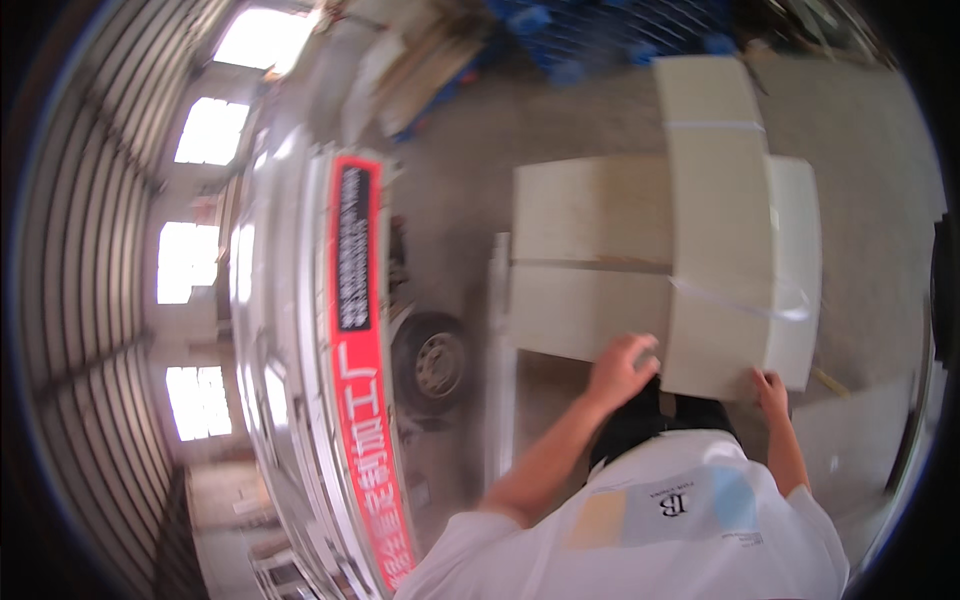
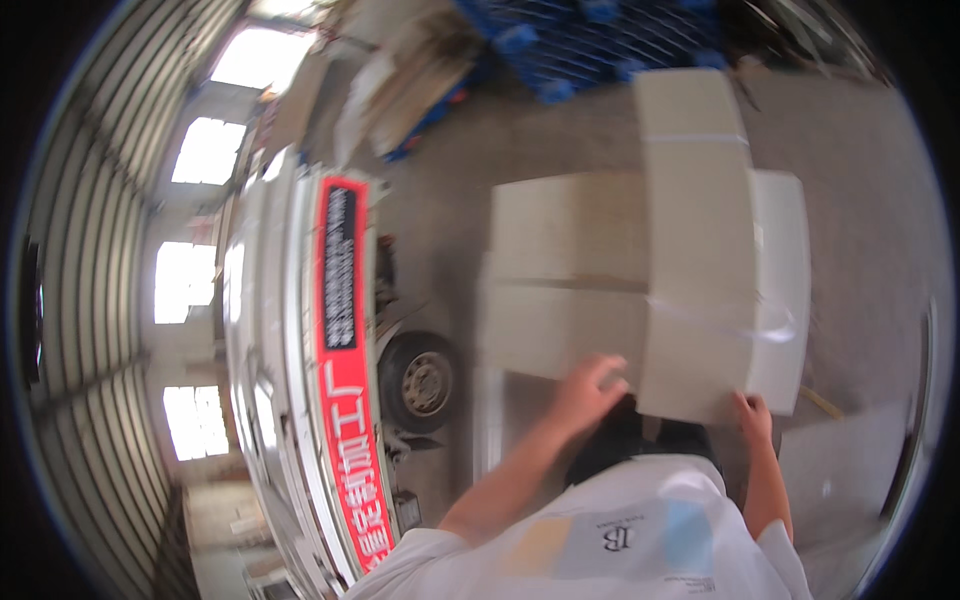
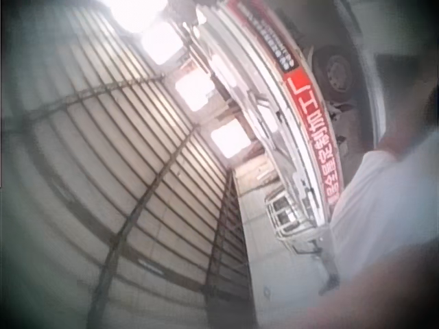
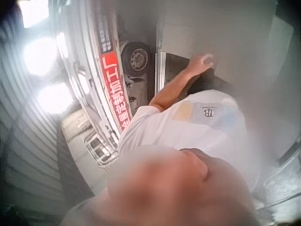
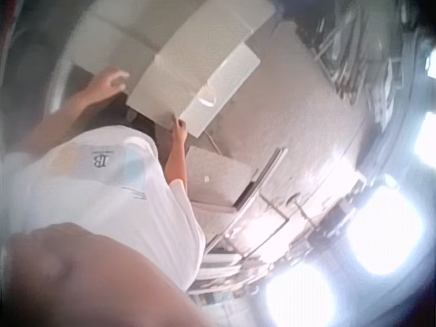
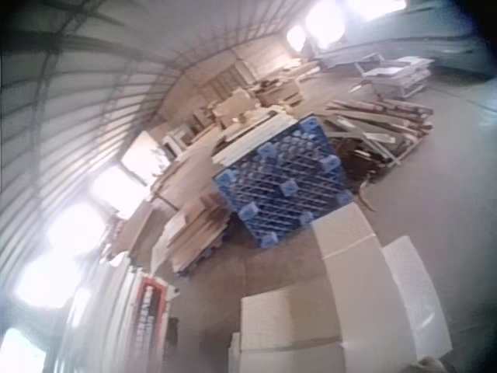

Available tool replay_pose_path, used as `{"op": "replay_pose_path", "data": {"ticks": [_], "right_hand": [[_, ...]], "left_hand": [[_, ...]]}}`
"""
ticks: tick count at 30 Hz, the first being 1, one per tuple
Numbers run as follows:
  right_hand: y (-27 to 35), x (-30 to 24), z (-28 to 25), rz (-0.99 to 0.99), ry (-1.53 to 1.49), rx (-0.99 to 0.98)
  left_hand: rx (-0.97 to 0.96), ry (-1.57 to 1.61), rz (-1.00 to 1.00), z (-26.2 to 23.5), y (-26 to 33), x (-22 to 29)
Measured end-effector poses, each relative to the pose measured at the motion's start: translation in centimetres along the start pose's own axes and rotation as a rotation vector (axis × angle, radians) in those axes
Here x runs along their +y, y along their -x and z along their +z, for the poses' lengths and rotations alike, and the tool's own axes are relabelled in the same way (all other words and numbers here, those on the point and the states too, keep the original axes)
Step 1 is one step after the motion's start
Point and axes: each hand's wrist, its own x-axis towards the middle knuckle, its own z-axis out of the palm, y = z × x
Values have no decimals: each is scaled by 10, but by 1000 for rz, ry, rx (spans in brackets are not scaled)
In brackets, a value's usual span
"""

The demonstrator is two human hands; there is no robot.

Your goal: The person stacks wooden boards onto the back of a truck, bundling some boards together with white plastic straps by hand.

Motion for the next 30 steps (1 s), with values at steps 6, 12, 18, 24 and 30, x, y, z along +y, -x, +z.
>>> {"op": "replay_pose_path", "data": {"ticks": [6, 12, 18, 24, 30], "right_hand": [[-16, -5, -7, 177, -76, -174], [-25, -20, -15, 55, 183, -249], [-16, -41, -9, 27, 257, -250], [3, -70, 33, 33, 304, -301], [13, -86, 66, 31, 326, -342]], "left_hand": [[-222, 36, -140, 47, 99, -64], [-224, 147, -488, 75, 197, -131], [54, 466, -891, 96, 282, -214], [469, 132, -699, 151, 407, -291], [639, 943, -982, 205, 486, -255]]}}
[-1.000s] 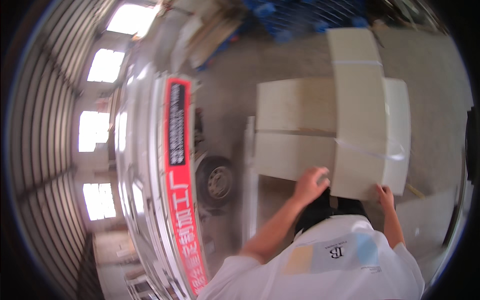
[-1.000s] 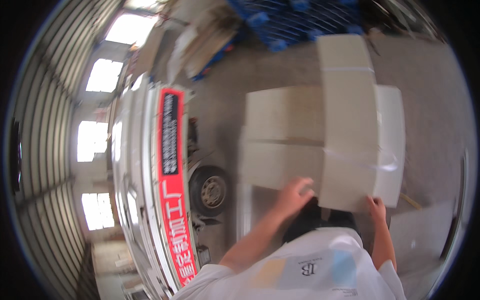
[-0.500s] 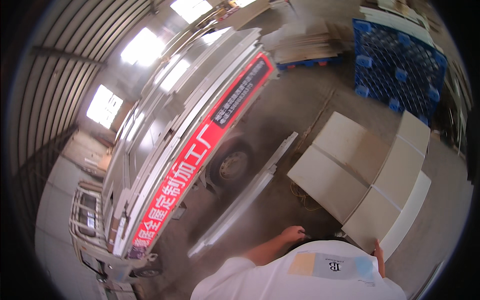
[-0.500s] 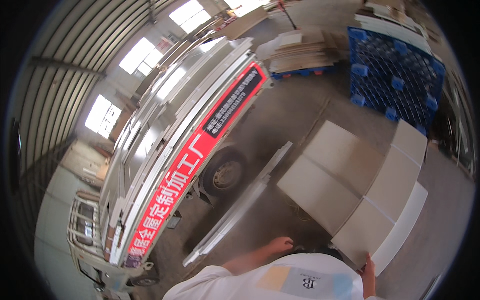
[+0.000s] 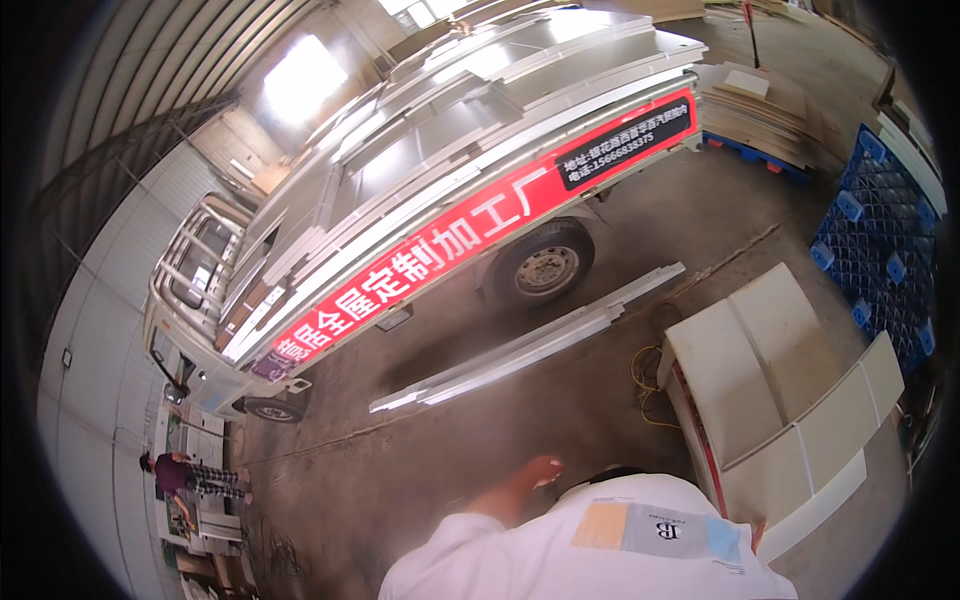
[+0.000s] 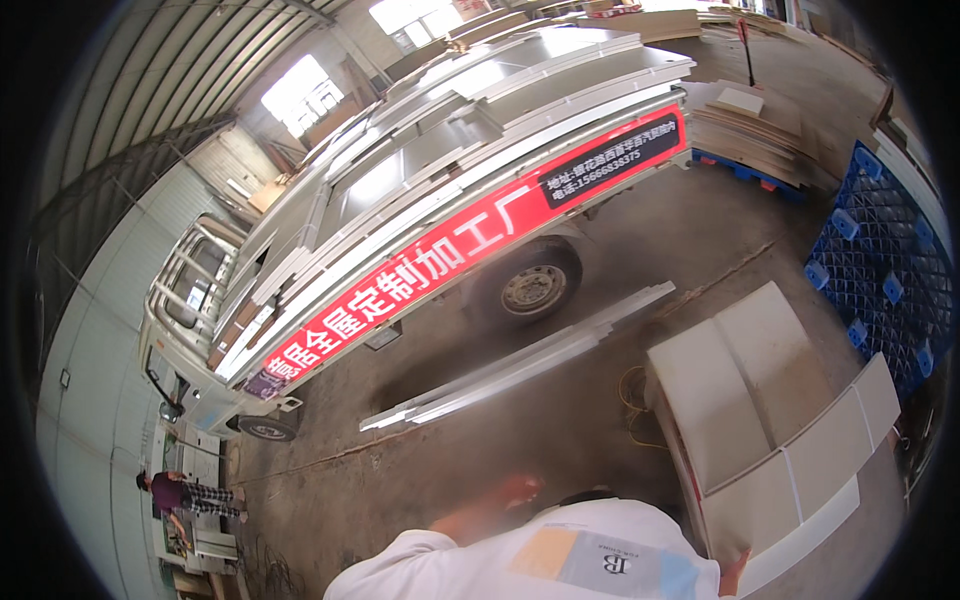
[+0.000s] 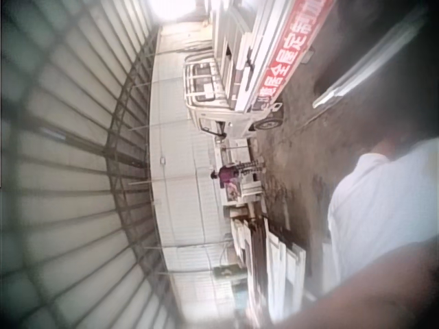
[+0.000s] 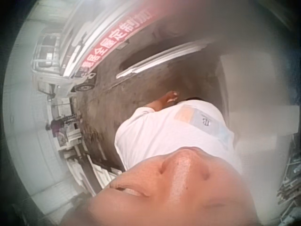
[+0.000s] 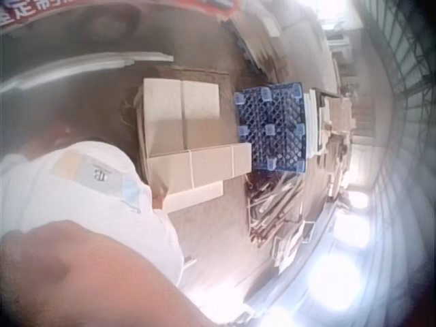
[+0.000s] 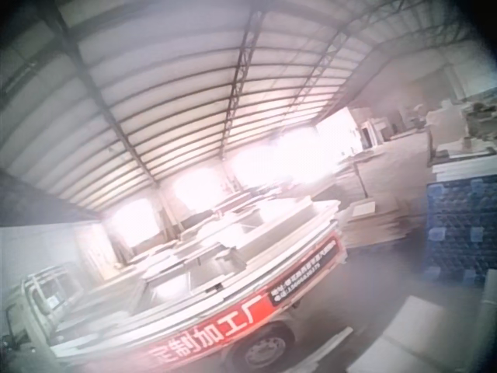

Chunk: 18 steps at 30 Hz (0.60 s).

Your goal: The person stacks wooden boards onto the back of a truck, bundling some boards together with white plastic straps by hand.

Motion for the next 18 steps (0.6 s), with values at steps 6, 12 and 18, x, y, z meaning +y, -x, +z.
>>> {"op": "replay_pose_path", "data": {"ticks": [6, 12, 18], "right_hand": [[-5, -2, 5, 11, -19, -32], [-11, 20, -7, 39, -162, -69], [-38, 70, -41, -24, -582, -147]], "left_hand": [[-104, -95, -153, 11, 60, -16], [-64, -419, -74, 36, 25, -1], [-183, -641, 356, 88, -21, 88]]}}
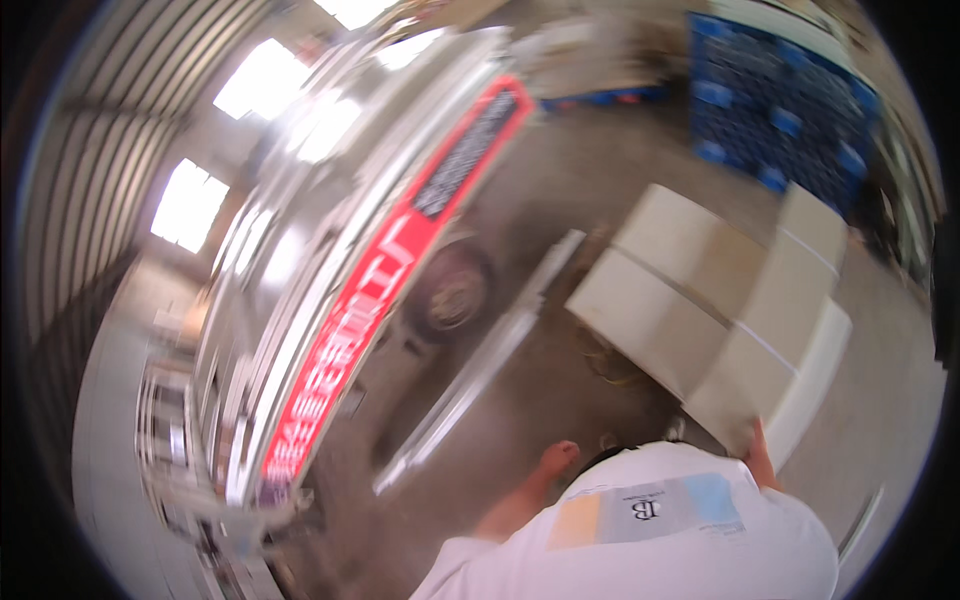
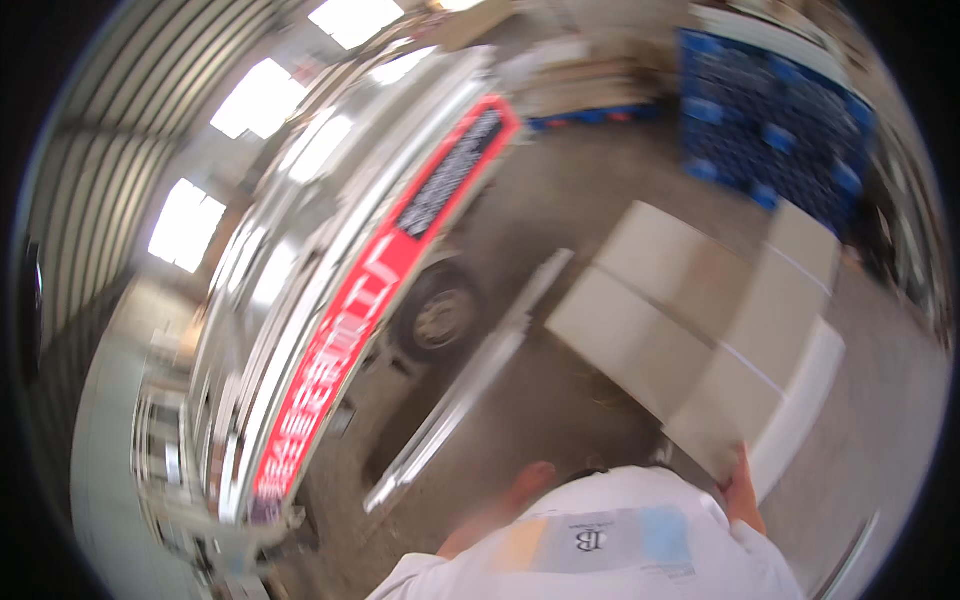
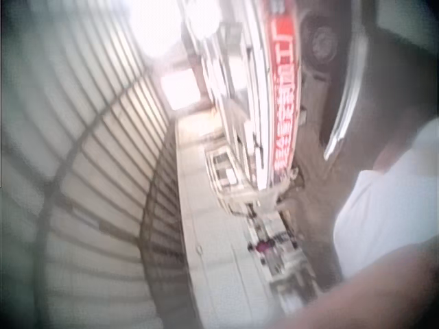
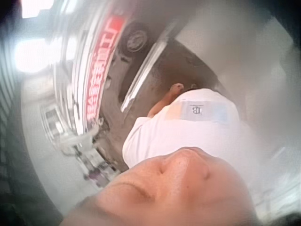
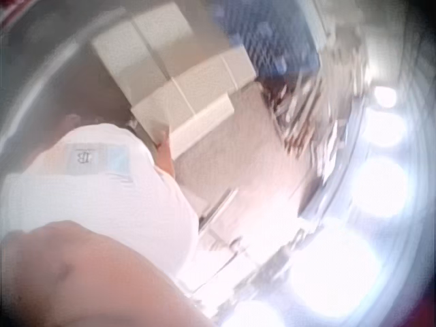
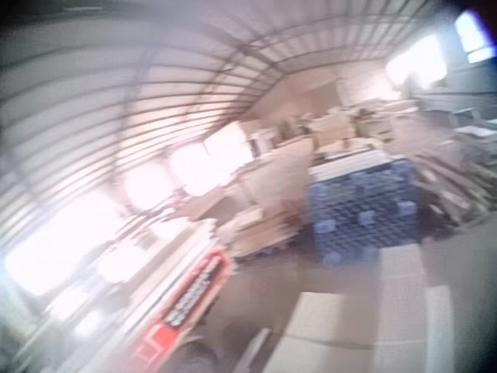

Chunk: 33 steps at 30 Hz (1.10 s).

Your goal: The person stacks wooden boards onto the back of a truck, bundling some boards together with white plastic straps by hand.

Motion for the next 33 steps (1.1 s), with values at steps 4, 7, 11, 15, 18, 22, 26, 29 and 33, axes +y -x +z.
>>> {"op": "replay_pose_path", "data": {"ticks": [4, 7, 11, 15, 18, 22, 26, 29, 33], "right_hand": [[7, -11, 0, 151, 201, 339], [3, 0, -13, 192, 199, 396], [17, 12, -6, 108, 259, 410], [68, -12, 40, 74, 289, 401], [81, -13, 81, 46, 207, 290], [79, -14, 113, 63, 129, 36], [94, -33, 152, 128, 406, 13], [81, -33, 159, 191, 634, -178], [66, -39, 173, 224, 773, -301]], "left_hand": [[-166, 287, -219, 32, -58, 77], [-349, 130, -159, 53, -89, 155], [-626, 389, -304, 102, -99, 216], [-555, 768, -477, 153, -94, 259], [-408, 1118, -383, 186, -101, 272], [-210, 1379, -399, 174, -130, 271], [-169, 1388, -357, 141, -139, 258], [-20, 1274, -380, 98, -121, 263], [4, 1260, -320, 50, -99, 196]]}}
